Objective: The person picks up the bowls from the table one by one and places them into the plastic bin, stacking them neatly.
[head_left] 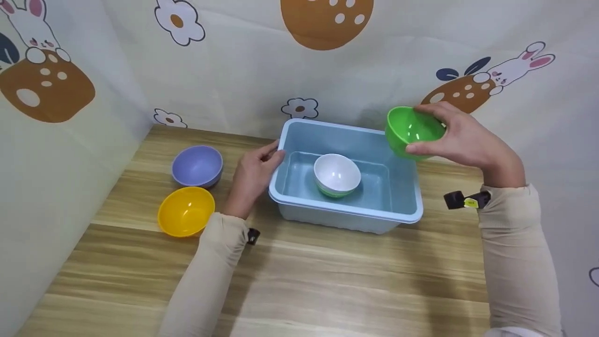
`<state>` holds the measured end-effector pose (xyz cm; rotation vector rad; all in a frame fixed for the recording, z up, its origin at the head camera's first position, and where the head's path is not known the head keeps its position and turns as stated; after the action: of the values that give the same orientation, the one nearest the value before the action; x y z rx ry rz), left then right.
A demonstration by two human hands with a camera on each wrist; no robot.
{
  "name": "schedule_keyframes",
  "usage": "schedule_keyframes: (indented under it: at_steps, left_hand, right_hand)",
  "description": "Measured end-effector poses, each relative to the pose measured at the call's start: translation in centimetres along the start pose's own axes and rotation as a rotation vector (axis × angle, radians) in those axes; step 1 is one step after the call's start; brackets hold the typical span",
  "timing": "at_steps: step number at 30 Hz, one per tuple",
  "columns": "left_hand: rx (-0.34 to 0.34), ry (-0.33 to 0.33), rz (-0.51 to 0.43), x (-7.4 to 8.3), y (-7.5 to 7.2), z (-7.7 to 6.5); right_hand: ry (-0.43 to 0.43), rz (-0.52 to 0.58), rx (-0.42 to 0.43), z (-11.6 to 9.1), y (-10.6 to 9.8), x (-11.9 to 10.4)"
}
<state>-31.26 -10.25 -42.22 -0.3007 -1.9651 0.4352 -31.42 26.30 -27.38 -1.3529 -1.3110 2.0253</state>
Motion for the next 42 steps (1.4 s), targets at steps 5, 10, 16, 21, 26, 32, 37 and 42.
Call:
schedule_keyframes:
  at_steps: [5, 10, 16, 21, 26, 32, 37, 42]
  left_hand:
    - [-0.015, 0.000, -0.010, 0.0, 0.2, 0.1]
    - [-0.009, -0.021, -0.018, -0.1, 0.0, 0.2]
    - [-0.013, -0.029, -0.016, -0.3, 0.0, 0.2]
    - [0.006, -0.012, -0.005, -0.2, 0.0, 0.2]
    - [0.017, 0.007, 0.004, 0.0, -0.1, 0.1]
    - [0.015, -0.005, -0.017, -0.2, -0.1, 0.0]
    - [0.007, -0.009, -0.042, -0.1, 0.0, 0.0]
    - [0.002, -0.032, -0.042, -0.2, 0.0, 0.0]
  right_hand:
    - [-0.004, -0.004, -0.001, 0.4, 0.2, -0.5]
    - [-0.021, 0.001, 0.006, 1.1, 0.5, -1.0]
    - [-0.065, 0.039, 0.012, 2.1, 0.8, -1.4]
    - [-0.077, 0.064, 0.020, 2.8, 1.5, -1.5]
    - [-0.098, 0.077, 0.015, 3.7, 2.6, -1.6]
    - [-0.120, 0.115, 0.004, 4.7, 4.0, -2.0]
    - [-0.140, 0.180, -0.014, 5.5, 5.2, -2.2]
    - [-0.125, 0.166, -0.069, 6.4, 6.7, -2.4]
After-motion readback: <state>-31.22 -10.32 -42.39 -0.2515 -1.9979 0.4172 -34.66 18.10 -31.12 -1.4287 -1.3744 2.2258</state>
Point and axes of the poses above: each hand's wrist, its own z-axis towards the middle knuckle, its own y-axis out of the palm, x = y × z, the point moved 8 cm from there along z, towards the middle knuckle, and after that the axes turned 14 degrees about -y, right-handed, at the moved point
